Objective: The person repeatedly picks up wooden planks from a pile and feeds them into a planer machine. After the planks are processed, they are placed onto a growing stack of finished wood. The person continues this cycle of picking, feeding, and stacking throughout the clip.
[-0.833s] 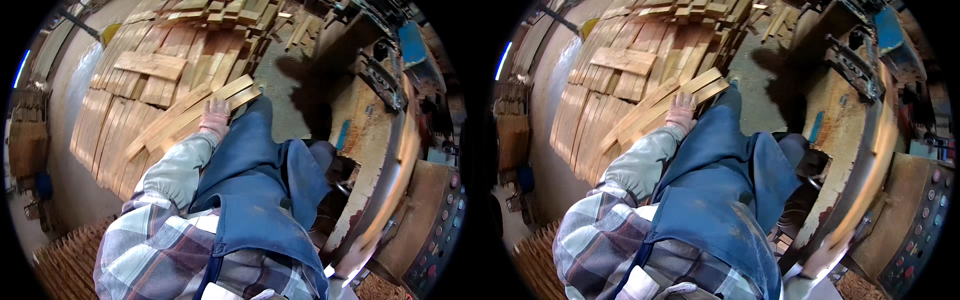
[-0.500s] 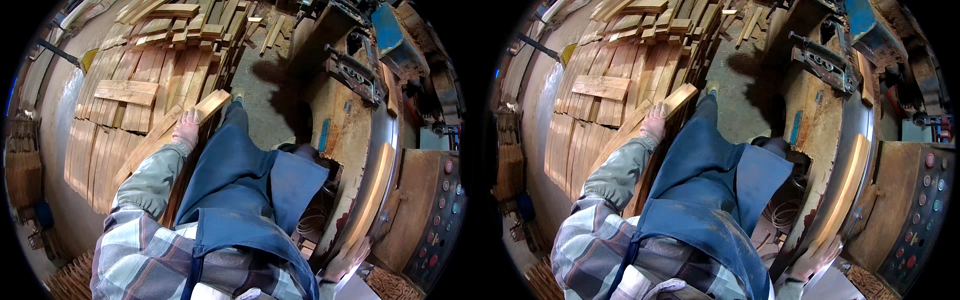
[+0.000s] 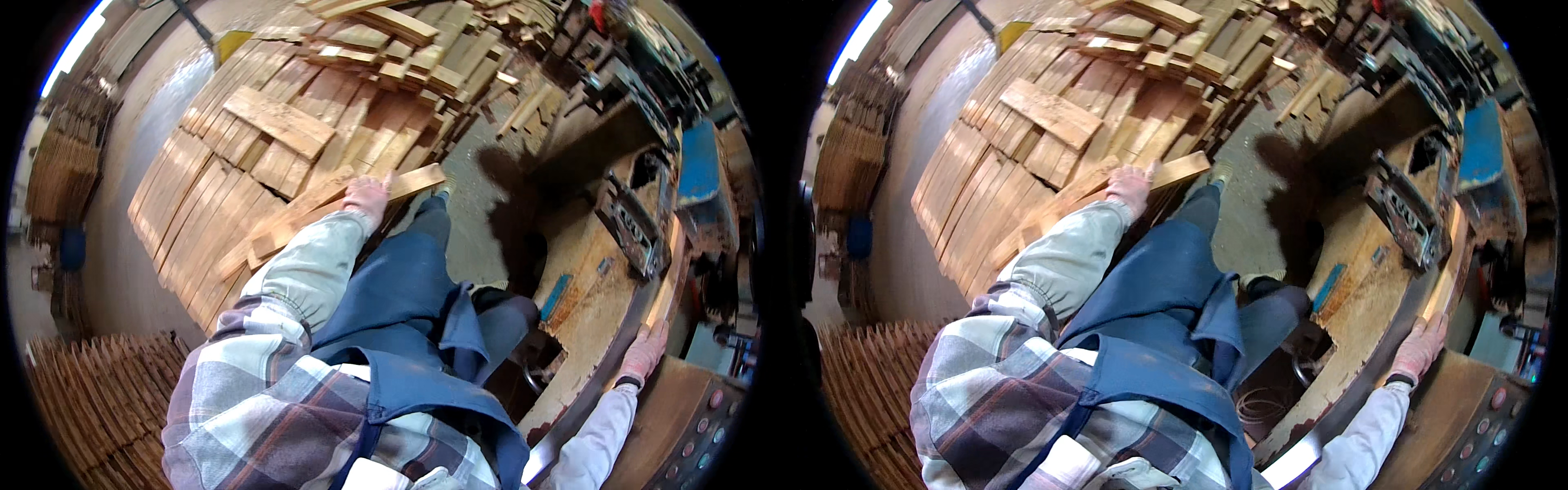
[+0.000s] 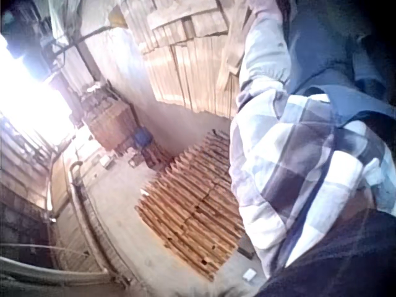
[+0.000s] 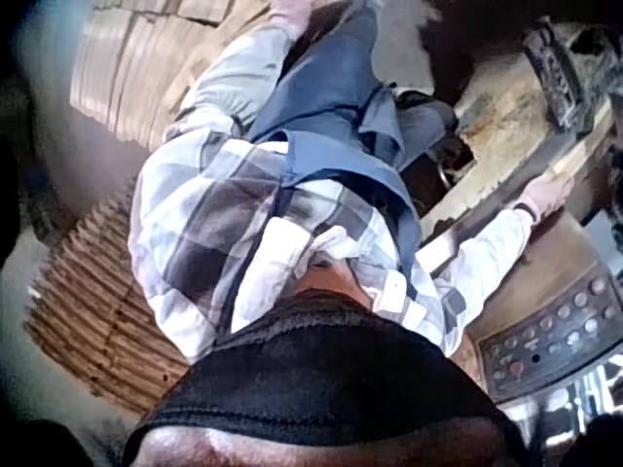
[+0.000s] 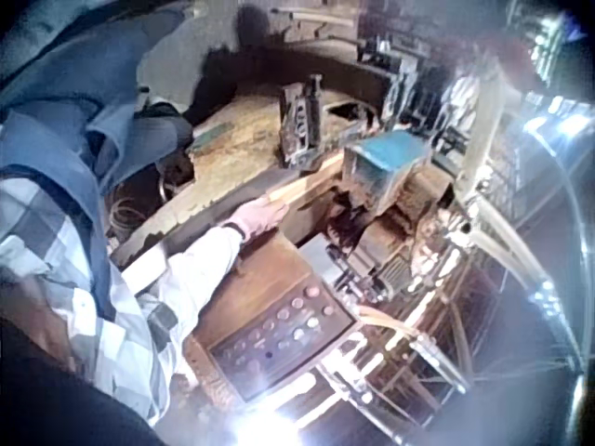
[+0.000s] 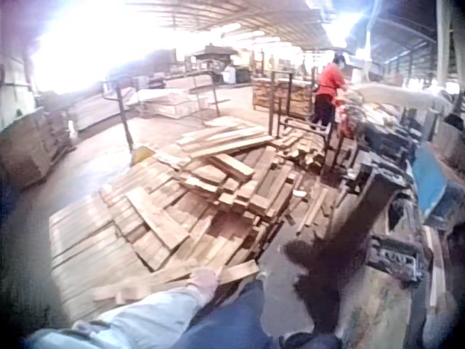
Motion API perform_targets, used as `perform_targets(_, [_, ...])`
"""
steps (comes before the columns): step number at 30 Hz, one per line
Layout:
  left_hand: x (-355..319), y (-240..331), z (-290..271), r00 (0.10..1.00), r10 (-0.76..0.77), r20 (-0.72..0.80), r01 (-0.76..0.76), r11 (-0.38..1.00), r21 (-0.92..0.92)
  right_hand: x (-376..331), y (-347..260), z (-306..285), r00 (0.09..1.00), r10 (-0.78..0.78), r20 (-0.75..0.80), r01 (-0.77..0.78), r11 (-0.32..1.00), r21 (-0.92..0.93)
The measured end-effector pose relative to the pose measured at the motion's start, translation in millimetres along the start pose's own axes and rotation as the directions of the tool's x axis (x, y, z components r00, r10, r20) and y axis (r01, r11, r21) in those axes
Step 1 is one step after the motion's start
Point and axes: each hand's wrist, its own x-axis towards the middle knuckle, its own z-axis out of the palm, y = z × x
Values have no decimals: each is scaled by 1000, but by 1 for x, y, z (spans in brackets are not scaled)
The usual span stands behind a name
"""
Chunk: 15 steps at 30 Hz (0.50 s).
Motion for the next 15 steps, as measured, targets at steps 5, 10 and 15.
perform_targets(5, [-9,-12,-158,988,44,-149,-131,752,-646,0,-134,-37,958,-179,-224,261,870,419])
perform_targets(10, [-28,36,-329,972,46,-232,-232,-1,-973,-125,-292,-108,823,-567,30,227,377,898])
perform_targets(15, [-27,165,-349,953,37,-301,-160,-782,-603,-187,-252,-156,919,-62,390,-313,488,815])
